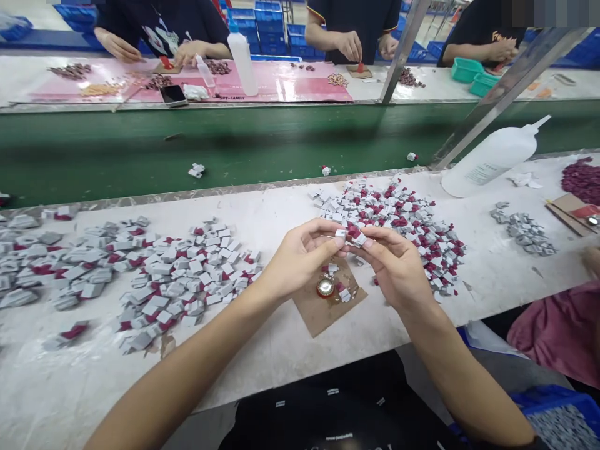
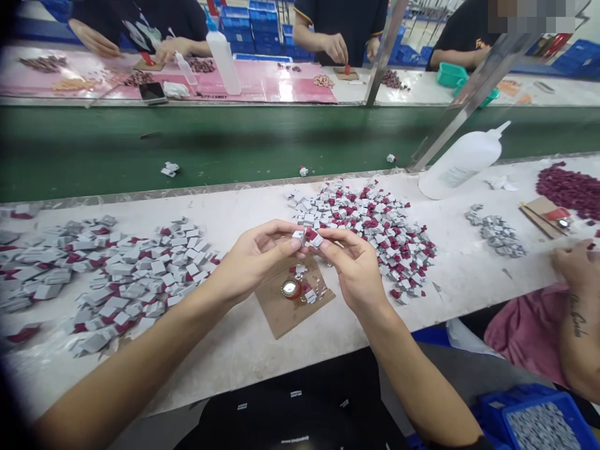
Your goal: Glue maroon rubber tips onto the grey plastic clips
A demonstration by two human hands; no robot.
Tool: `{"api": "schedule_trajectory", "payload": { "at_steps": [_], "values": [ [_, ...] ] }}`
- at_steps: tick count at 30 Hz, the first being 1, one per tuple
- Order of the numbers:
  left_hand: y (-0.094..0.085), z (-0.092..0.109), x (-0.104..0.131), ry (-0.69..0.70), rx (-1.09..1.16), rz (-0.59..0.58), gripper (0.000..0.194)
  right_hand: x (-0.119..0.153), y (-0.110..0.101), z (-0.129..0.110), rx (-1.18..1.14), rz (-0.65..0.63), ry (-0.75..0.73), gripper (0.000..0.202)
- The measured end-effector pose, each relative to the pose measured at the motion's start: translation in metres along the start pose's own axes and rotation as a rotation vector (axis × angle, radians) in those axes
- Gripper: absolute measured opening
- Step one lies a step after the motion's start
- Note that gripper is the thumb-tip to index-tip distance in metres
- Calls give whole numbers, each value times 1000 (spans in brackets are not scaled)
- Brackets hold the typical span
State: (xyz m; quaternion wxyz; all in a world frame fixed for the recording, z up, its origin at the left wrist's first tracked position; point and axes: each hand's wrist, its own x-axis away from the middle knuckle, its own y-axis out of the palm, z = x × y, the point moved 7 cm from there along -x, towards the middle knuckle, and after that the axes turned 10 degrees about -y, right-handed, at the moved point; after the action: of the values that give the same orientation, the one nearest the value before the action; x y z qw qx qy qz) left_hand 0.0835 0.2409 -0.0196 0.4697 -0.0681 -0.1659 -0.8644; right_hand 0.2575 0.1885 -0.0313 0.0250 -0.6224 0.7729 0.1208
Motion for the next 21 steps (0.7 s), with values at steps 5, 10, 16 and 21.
{"api": "schedule_trajectory", "payload": {
  "at_steps": [5,10,16,21],
  "values": [
    [0,1,1,3,-14,1,31,1,-1,1,15,28,1,28],
    [-1,0,1,2,-67,15,27,0,2,-8,157,3,-10,21],
    [-3,1,2,34,-134,16,22,-10,9,-22,201,-121,-43,12],
    [-26,16,-10,112,-294,73,21,-45,31,-11,267,-318,-38,17]
  ]
}}
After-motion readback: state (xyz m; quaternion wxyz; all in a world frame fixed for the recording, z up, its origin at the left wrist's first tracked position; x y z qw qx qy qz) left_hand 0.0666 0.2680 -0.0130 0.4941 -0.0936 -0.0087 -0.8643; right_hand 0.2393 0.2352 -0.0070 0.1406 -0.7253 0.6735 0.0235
